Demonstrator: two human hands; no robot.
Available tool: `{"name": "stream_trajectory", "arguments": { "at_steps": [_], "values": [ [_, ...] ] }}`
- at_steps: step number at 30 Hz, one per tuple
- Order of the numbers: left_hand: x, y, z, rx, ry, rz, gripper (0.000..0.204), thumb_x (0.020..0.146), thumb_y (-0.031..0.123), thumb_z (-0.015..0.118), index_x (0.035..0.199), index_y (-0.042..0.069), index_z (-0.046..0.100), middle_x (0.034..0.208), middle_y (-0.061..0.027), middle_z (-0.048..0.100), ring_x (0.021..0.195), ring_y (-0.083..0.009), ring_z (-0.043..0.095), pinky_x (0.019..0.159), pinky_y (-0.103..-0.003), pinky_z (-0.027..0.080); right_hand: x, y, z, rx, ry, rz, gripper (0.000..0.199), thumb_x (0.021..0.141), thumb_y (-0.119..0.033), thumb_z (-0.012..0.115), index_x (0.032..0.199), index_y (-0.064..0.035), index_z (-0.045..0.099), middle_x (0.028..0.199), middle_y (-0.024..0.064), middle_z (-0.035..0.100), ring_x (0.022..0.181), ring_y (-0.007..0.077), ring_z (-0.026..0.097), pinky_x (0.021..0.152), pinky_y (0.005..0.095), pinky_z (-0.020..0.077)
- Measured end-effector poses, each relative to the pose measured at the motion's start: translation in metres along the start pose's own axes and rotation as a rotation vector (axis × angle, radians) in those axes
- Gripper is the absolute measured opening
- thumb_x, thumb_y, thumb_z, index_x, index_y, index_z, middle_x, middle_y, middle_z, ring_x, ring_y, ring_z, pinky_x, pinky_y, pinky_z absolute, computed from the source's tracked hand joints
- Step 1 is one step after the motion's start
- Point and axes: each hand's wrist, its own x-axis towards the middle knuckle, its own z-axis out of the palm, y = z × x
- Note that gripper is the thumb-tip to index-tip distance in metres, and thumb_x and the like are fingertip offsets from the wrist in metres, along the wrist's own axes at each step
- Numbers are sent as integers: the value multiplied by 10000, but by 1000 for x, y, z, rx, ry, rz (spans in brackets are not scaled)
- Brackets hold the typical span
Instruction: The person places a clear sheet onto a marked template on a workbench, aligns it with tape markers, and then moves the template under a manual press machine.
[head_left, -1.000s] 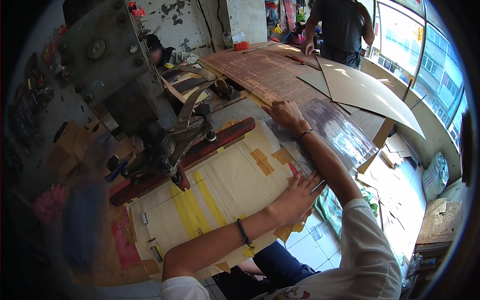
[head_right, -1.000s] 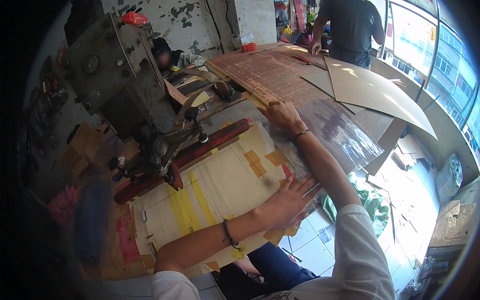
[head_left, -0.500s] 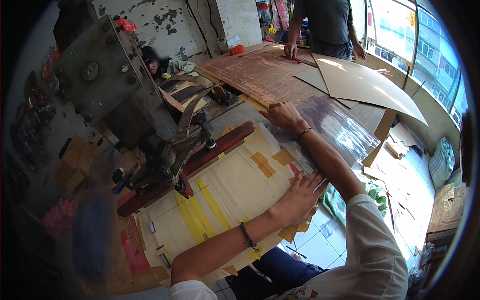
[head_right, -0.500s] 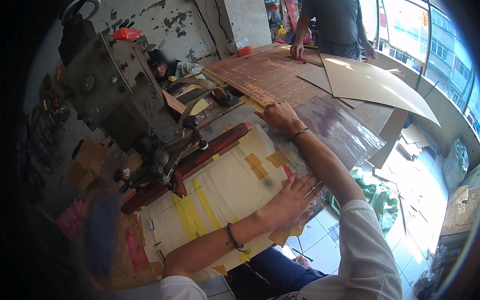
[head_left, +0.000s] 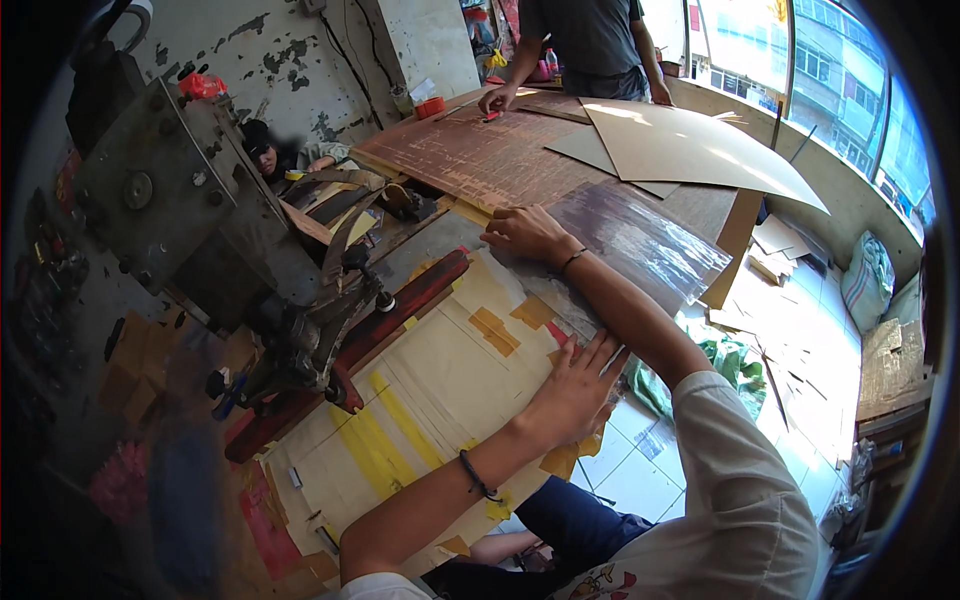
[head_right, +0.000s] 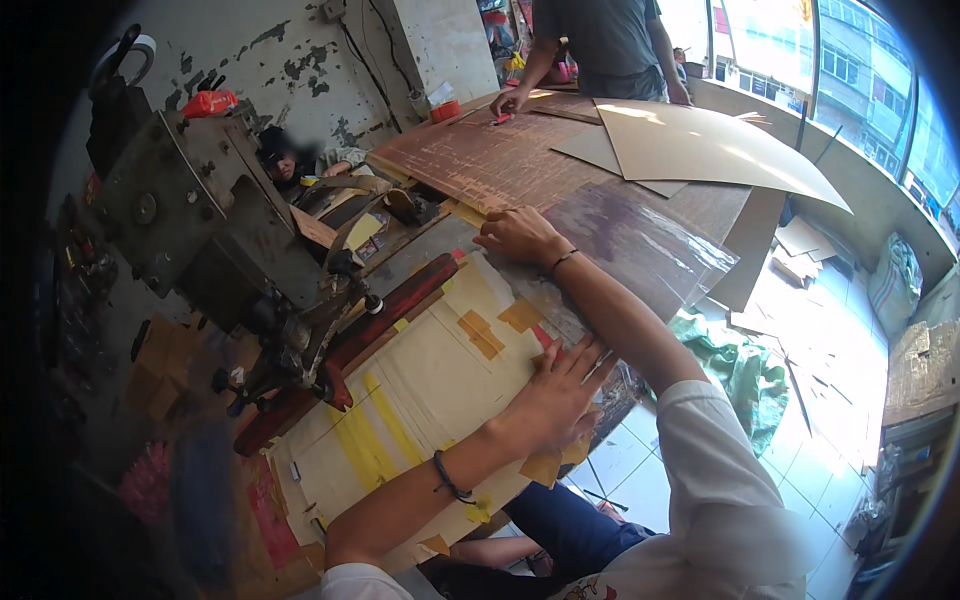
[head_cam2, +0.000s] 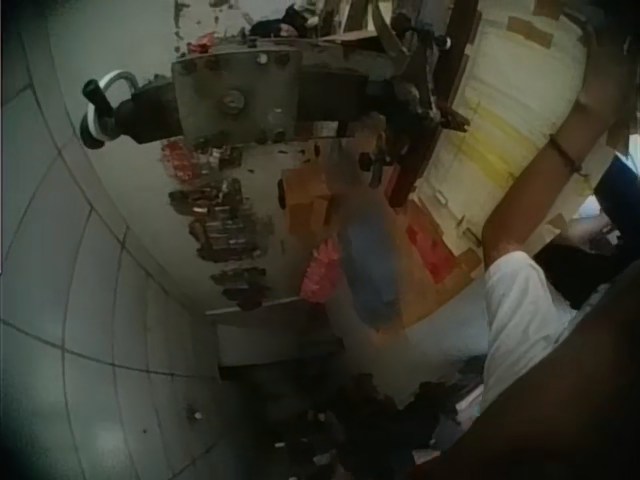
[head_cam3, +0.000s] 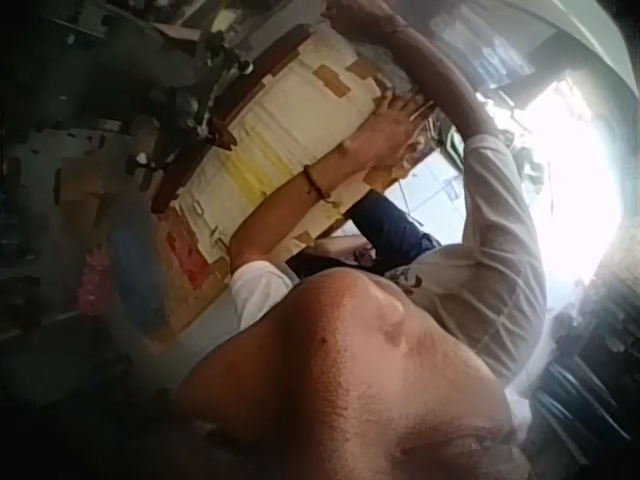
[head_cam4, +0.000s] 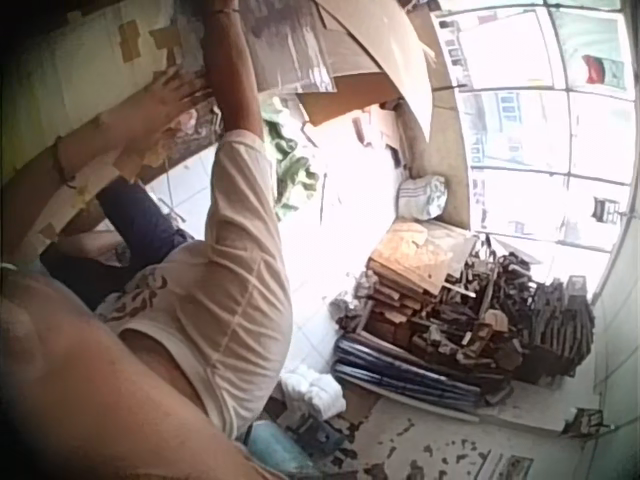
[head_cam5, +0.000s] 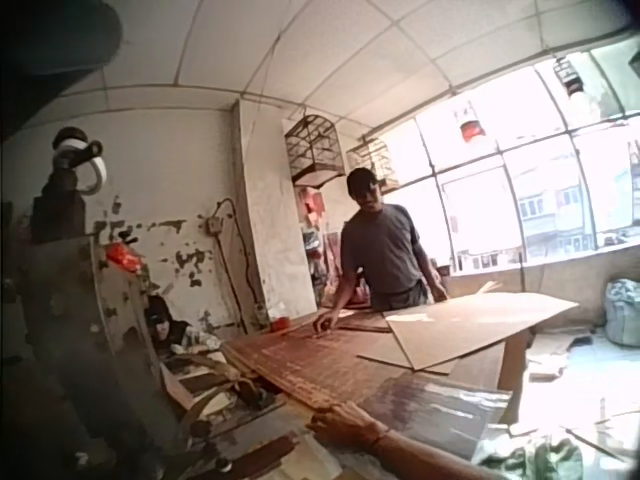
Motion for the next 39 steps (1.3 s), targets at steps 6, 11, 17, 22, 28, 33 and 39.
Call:
{"name": "stream_trajectory", "arguments": {
  "at_steps": [6,11,17,22,28,33,39],
  "values": [
    [2,1,2,-34,40,5,830,906,309,636,1547,-1,209,1577,-250,206,1511,-361,128,1186,-580,156,-1,6,0,6,-24,-46,446,971,-419,561,785,-46,722,844,104,672,814,312,668,724,414,524],
    [0,1,2,-25,28,-5,816,910,314,626,1540,-7,221,1574,-255,211,1512,-362,127,1185,-572,159,1,-2,-3,-63,-61,-26,450,955,-437,578,739,-64,707,781,102,666,806,303,670,696,416,527],
    [0,-1,3,-11,47,4,812,913,317,623,1540,-9,223,1581,-253,203,1514,-358,123,1186,-573,153,0,-3,-6,-34,-10,-56,445,958,-442,569,786,-57,712,851,101,678,853,304,668,726,414,527],
    [-1,-2,4,-4,48,6,820,913,325,622,1541,-13,216,1581,-256,200,1514,-356,124,1187,-571,154,0,-1,-4,-4,-30,-23,447,958,-435,571,798,-44,717,864,108,673,859,307,660,754,420,518],
    [-2,-1,2,3,36,2,841,909,335,631,1544,-14,205,1579,-258,202,1509,-358,139,1185,-572,162,0,-2,-4,16,-31,-48,434,955,-417,581,806,-34,719,851,115,667,850,311,655,761,423,514],
    [0,0,2,-1,25,0,849,907,335,635,1546,-15,198,1578,-255,205,1506,-361,150,1185,-573,163,-1,2,-3,25,-21,-59,401,949,-385,599,792,-34,713,839,115,658,837,312,651,751,424,515],
    [-2,0,5,3,48,-4,839,908,337,631,1542,-18,212,1575,-251,217,1503,-360,161,1187,-571,165,0,1,-1,30,-5,-75,379,943,-367,614,780,-36,699,825,110,650,825,312,649,744,428,515]
  ]
}}
